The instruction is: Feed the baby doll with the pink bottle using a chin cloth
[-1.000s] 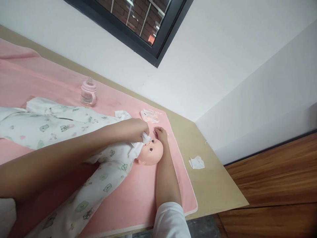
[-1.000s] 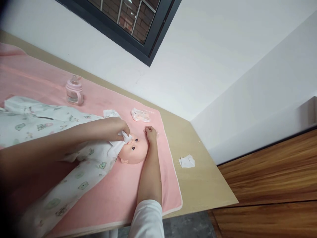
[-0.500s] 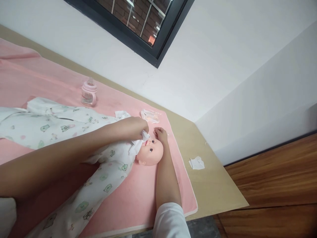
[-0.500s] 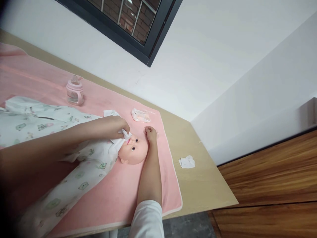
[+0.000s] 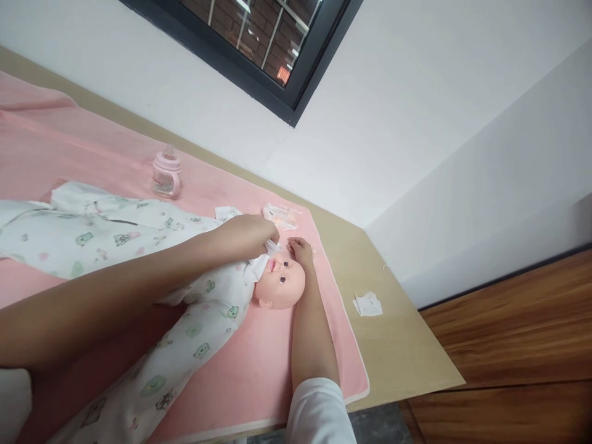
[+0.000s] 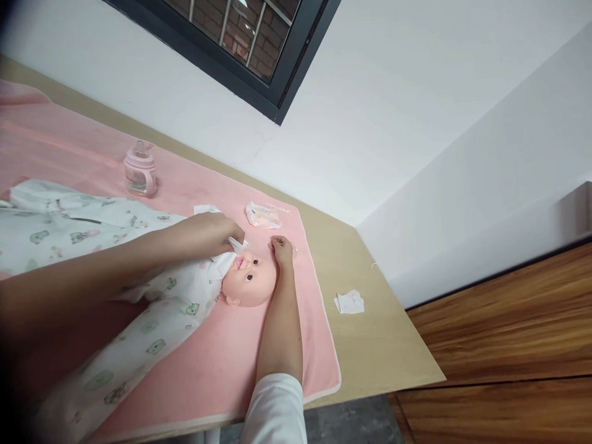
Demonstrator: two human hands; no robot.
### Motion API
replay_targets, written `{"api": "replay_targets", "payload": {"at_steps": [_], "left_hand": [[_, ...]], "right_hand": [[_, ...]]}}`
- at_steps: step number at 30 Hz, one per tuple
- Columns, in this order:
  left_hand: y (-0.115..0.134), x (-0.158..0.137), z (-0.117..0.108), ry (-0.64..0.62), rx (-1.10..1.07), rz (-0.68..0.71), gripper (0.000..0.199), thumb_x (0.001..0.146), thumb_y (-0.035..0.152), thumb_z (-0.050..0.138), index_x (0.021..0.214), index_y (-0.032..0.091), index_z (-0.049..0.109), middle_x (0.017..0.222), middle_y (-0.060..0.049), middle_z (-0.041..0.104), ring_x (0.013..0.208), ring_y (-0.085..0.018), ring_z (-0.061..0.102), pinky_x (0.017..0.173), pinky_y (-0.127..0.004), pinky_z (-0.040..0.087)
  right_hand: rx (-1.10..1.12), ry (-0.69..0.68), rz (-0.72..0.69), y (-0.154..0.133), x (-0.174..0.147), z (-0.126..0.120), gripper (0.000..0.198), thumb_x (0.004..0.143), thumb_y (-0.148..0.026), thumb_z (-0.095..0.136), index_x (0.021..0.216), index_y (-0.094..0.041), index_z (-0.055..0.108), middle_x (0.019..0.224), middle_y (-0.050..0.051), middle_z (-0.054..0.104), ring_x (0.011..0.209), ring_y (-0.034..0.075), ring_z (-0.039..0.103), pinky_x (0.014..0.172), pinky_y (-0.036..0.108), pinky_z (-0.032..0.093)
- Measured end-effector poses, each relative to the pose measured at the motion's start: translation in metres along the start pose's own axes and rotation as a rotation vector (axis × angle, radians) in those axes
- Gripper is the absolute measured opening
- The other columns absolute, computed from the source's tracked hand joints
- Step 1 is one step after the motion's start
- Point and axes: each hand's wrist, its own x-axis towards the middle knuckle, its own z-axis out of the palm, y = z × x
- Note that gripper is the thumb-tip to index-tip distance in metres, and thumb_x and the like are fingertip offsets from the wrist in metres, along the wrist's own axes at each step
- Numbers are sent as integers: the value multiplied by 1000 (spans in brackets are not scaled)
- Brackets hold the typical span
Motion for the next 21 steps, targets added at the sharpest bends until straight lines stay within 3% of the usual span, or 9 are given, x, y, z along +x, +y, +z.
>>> {"api": "replay_targets", "payload": {"at_steps": [10,17,21], "left_hand": [[2,0,-1,-66,-52,23,15,71,16,55,77,21,67,79,-7,69,72,-22,61,56,-29,28],[10,-2,-6,-64,6,-13,11,73,12,50,65,20,47,70,-5,61,67,-21,56,54,-30,26],[12,-2,-7,-58,-10,-4,14,73,12,51,64,20,44,67,-5,57,64,-20,54,55,-30,24]], "right_hand": [[1,0,0,-2,-1,0,12,74,-21,63,85,-18,67,83,2,71,75,13,63,84,31,53],[-2,-21,-20,-1,0,0,13,72,-23,62,84,-18,66,72,-1,65,74,13,61,83,31,51],[-4,-24,-20,-1,1,0,13,72,-22,60,83,-18,65,67,-3,61,72,13,60,82,30,51]]}}
